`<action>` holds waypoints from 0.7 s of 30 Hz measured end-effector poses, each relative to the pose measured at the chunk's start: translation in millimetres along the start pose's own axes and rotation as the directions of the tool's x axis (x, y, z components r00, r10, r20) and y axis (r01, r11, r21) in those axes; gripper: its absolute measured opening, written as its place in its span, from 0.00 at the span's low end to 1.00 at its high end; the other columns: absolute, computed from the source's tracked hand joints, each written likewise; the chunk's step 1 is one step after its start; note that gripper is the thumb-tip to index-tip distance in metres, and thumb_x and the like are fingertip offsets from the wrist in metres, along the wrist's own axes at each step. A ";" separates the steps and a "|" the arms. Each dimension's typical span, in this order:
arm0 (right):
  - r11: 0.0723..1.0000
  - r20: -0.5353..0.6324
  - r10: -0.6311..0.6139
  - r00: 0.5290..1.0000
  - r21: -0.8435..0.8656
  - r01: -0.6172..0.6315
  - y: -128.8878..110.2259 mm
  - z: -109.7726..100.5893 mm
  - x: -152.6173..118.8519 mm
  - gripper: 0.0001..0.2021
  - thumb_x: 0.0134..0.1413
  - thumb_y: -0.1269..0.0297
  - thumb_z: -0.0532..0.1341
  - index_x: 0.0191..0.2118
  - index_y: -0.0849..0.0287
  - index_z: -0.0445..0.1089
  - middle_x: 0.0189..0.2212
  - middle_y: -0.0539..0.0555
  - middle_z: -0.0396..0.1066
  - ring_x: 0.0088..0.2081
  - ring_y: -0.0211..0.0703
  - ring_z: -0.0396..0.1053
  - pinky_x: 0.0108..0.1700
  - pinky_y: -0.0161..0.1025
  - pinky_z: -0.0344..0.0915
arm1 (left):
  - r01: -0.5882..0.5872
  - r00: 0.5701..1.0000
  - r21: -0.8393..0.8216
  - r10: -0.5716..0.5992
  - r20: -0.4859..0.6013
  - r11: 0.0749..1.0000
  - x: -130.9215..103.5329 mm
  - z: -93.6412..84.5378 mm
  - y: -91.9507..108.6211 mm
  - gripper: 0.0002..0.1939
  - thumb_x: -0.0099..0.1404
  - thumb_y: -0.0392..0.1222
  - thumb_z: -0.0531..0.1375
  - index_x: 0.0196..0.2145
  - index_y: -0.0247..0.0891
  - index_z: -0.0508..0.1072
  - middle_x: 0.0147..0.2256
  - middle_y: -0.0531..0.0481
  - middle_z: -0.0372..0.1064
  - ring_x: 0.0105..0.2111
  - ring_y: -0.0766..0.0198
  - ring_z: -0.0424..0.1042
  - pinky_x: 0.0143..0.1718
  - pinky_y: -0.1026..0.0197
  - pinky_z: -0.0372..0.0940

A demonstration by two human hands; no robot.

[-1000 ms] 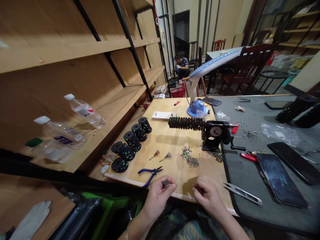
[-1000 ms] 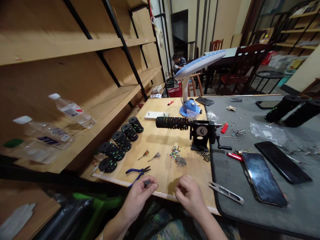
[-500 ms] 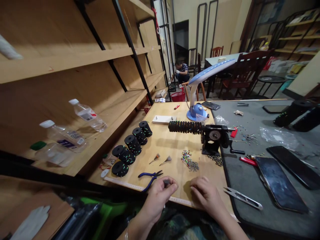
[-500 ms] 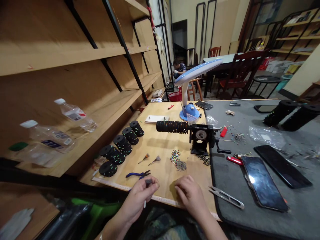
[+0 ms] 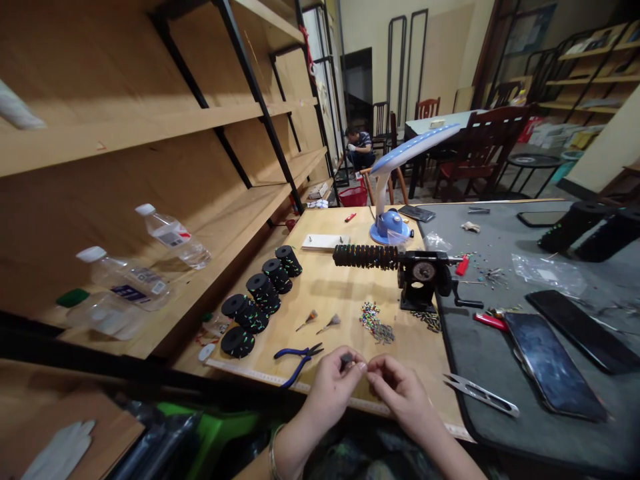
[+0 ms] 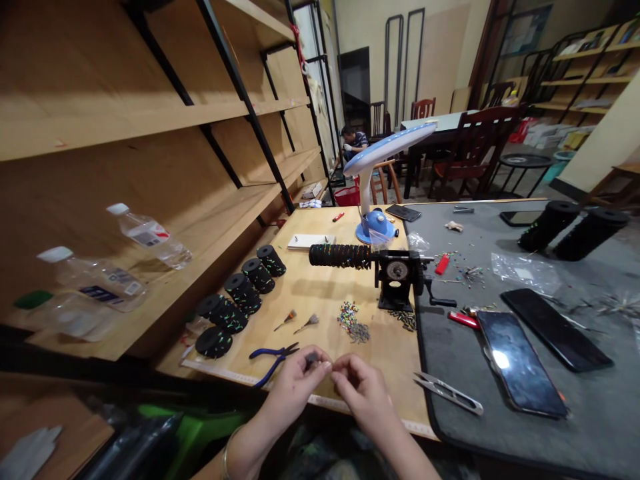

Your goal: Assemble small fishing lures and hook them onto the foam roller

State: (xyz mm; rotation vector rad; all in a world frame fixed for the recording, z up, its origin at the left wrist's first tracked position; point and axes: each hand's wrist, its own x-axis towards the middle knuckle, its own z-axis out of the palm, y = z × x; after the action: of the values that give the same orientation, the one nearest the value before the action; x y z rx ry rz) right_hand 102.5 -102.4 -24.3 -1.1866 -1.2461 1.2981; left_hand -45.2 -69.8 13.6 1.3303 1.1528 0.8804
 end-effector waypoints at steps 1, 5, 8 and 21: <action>0.999 -0.015 -0.003 1.000 -0.040 0.003 2.8 0.0 1.1 0.13 0.54 0.54 0.61 0.30 0.59 0.69 0.20 0.46 0.63 0.24 0.38 0.61 0.28 0.34 0.57 | -0.011 1.000 0.010 0.011 -0.003 1.000 0.6 -0.9 -1.2 0.11 0.56 0.46 0.64 0.26 0.35 0.70 0.24 0.52 0.66 0.28 0.63 0.65 0.31 0.64 0.60; 0.999 -0.128 0.001 0.992 -0.042 -0.006 13.6 -2.7 4.3 0.17 0.50 0.50 0.63 0.24 0.59 0.68 0.19 0.46 0.61 0.24 0.37 0.58 0.28 0.34 0.53 | -0.037 0.997 -0.041 0.034 -0.065 0.998 6.6 -6.1 -9.2 0.10 0.58 0.46 0.62 0.30 0.35 0.71 0.25 0.54 0.63 0.27 0.66 0.61 0.31 0.65 0.58; 0.965 -0.183 0.155 0.971 0.238 -0.109 22.0 -5.5 5.8 0.20 0.41 0.46 0.68 0.24 0.59 0.68 0.16 0.44 0.59 0.21 0.34 0.54 0.24 0.33 0.49 | -0.010 0.986 -0.111 -0.009 -0.169 0.994 11.9 -10.8 -16.4 0.11 0.58 0.46 0.63 0.34 0.35 0.71 0.24 0.57 0.59 0.24 0.68 0.57 0.29 0.66 0.55; 0.703 -0.181 0.373 0.910 0.695 -0.150 13.1 -15.4 -4.0 0.18 0.32 0.54 0.75 0.26 0.59 0.71 0.18 0.45 0.69 0.18 0.30 0.58 0.22 0.28 0.56 | 0.006 0.972 -0.013 -0.003 0.235 1.000 -2.0 39.5 -39.9 0.09 0.57 0.37 0.61 0.37 0.33 0.74 0.28 0.50 0.71 0.25 0.66 0.64 0.28 0.65 0.58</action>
State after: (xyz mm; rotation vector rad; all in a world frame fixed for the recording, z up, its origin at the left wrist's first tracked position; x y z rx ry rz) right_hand 118.0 -105.5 -37.4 -0.9891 -0.3010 1.5183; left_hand -13.2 -85.5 -29.8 1.3797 0.9633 0.7040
